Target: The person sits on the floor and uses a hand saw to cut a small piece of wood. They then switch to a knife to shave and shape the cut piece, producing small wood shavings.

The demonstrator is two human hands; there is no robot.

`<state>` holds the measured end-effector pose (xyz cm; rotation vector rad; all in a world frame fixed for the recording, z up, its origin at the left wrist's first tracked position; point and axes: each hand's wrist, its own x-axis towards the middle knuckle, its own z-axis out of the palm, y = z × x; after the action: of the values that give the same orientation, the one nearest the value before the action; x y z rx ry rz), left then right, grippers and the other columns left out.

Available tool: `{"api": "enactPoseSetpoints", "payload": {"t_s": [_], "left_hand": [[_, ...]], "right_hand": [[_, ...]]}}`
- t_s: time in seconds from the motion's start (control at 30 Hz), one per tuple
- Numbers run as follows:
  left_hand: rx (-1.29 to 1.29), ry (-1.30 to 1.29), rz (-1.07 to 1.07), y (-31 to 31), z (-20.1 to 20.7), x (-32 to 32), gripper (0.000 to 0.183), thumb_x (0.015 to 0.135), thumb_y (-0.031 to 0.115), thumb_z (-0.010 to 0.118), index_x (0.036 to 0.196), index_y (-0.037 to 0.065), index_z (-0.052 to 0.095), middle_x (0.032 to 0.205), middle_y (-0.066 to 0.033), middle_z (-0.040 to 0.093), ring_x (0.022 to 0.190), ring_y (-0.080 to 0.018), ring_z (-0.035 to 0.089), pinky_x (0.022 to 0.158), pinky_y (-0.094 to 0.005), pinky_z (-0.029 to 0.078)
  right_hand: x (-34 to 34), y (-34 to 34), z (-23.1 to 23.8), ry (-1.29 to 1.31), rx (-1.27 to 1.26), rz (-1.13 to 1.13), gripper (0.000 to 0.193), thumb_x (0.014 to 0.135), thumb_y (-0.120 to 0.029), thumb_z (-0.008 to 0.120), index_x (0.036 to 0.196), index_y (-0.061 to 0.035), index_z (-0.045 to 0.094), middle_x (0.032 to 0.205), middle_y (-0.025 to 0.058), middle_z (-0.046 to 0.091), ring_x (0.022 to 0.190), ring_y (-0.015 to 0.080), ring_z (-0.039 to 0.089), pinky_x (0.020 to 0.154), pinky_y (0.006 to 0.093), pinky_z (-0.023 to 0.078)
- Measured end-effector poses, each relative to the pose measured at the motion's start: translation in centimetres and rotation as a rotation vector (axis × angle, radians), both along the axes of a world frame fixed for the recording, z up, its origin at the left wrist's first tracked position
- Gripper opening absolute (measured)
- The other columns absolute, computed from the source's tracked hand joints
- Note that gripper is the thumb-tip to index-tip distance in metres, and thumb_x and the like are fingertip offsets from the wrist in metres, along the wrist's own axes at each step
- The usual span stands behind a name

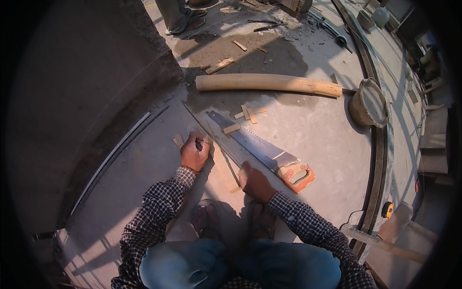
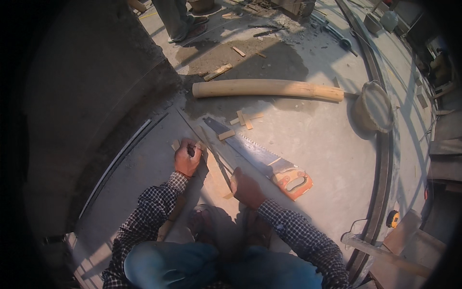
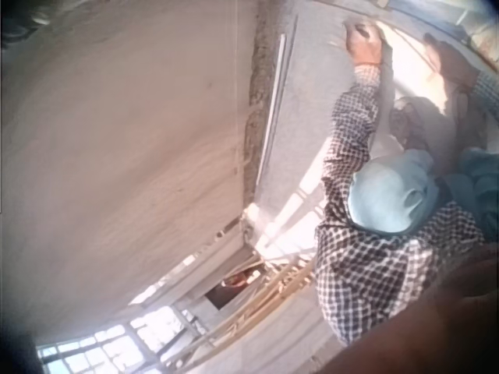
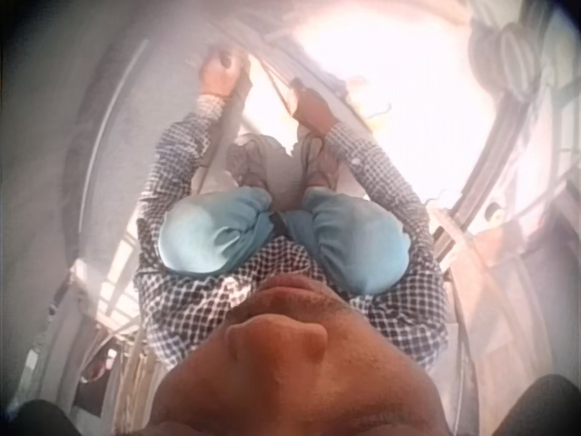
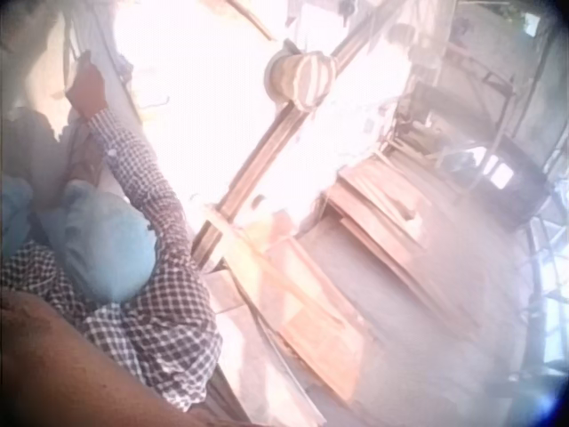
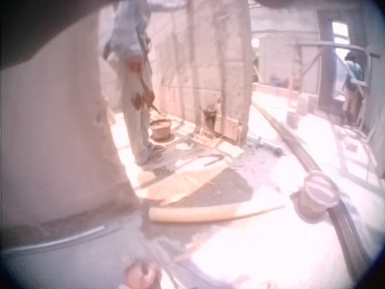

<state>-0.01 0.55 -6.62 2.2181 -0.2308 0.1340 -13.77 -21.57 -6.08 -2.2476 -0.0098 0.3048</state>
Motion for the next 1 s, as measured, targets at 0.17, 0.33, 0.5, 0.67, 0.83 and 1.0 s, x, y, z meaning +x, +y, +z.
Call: {"api": "enactPoseSetpoints", "payload": {"t_s": [0.17, 0.33, 0.5, 0.67, 0.83, 1.0], "left_hand": [[0.037, -0.001, 0.029, -0.9, 0.2, -0.5, 0.022, 0.094, 0.022, 0.068, 0.098, 0.004, 0.057, 0.078, -0.0127, 0.066, 0.072, -0.031, 0.069, 0.066, -0.0397, 0.055], [-0.125, -0.016, 0.106, -1.1, 0.8, 1.2, 0.018, 0.095, 0.016, 0.068, 0.097, 0.004, 0.054, 0.076, -0.0077, 0.064, 0.068, -0.0187, 0.065, 0.064, -0.0323, 0.052], [-0.585, 0.164, 0.178, -2.0, 4.0, 7.0, 0.016, 0.097, 0.011, 0.067, 0.095, 0.005, 0.052, 0.074, -0.0027, 0.063, 0.059, -0.0076, 0.059, 0.053, -0.0244, 0.049], [-0.846, 0.02, -0.047, -7.8, 18.2, 19.1, 0.064, 0.099, 0.025, 0.071, 0.14, -0.011, 0.037, 0.121, -0.0222, 0.067, 0.094, -0.0215, 0.071, 0.073, -0.0312, 0.064], [-0.678, -0.095, -0.152, -9.1, 19.9, 20.6, 0.081, 0.102, 0.025, 0.067, 0.154, -0.014, 0.019, 0.147, -0.0268, 0.051, 0.119, -0.0293, 0.066, 0.087, -0.0353, 0.064], [-0.421, 0.083, -0.137, -1.0, 12.6, 7.9, 0.058, 0.104, 0.022, 0.062, 0.149, -0.005, 0.038, 0.137, -0.0186, 0.061, 0.108, -0.0201, 0.067, 0.086, -0.032, 0.059]], "right_hand": [[-0.8, -1.7, -3.0, -0.062, 0.008, 0.04, 0.039, 0.097, -0.026, 0.061, 0.119, 0.0031, 0.046, 0.08, 0.0314, 0.065, 0.075, 0.0502, 0.064, 0.068, 0.0576, 0.05], [0.3, -4.1, -3.0, 0.104, 0.201, 0.091, 0.043, 0.1, -0.038, 0.062, 0.112, 0.0031, 0.06, 0.094, 0.0266, 0.068, 0.088, 0.0396, 0.066, 0.082, 0.0446, 0.051], [-1.5, -2.5, 0.6, 0.312, 0.358, -0.011, 0.046, 0.102, -0.036, 0.06, 0.123, 0.0043, 0.062, 0.115, 0.026, 0.068, 0.107, 0.0361, 0.067, 0.093, 0.044, 0.051], [-2.3, -1.8, 0.0, 0.38, 0.384, -0.086, 0.046, 0.102, -0.036, 0.06, 0.129, 0.0014, 0.06, 0.115, 0.0264, 0.069, 0.104, 0.0362, 0.069, 0.092, 0.0445, 0.052], [-3.0, -2.4, -2.4, 0.146, 0.265, -0.046, 0.042, 0.101, -0.034, 0.062, 0.123, 0.0014, 0.059, 0.098, 0.0257, 0.07, 0.089, 0.0338, 0.071, 0.08, 0.0431, 0.053], [-2.3, -2.5, 2.6, 0.238, 0.2, -0.075, 0.039, 0.099, -0.029, 0.064, 0.126, -0.0017, 0.057, 0.099, 0.0275, 0.07, 0.091, 0.0453, 0.07, 0.079, 0.0489, 0.055]]}}
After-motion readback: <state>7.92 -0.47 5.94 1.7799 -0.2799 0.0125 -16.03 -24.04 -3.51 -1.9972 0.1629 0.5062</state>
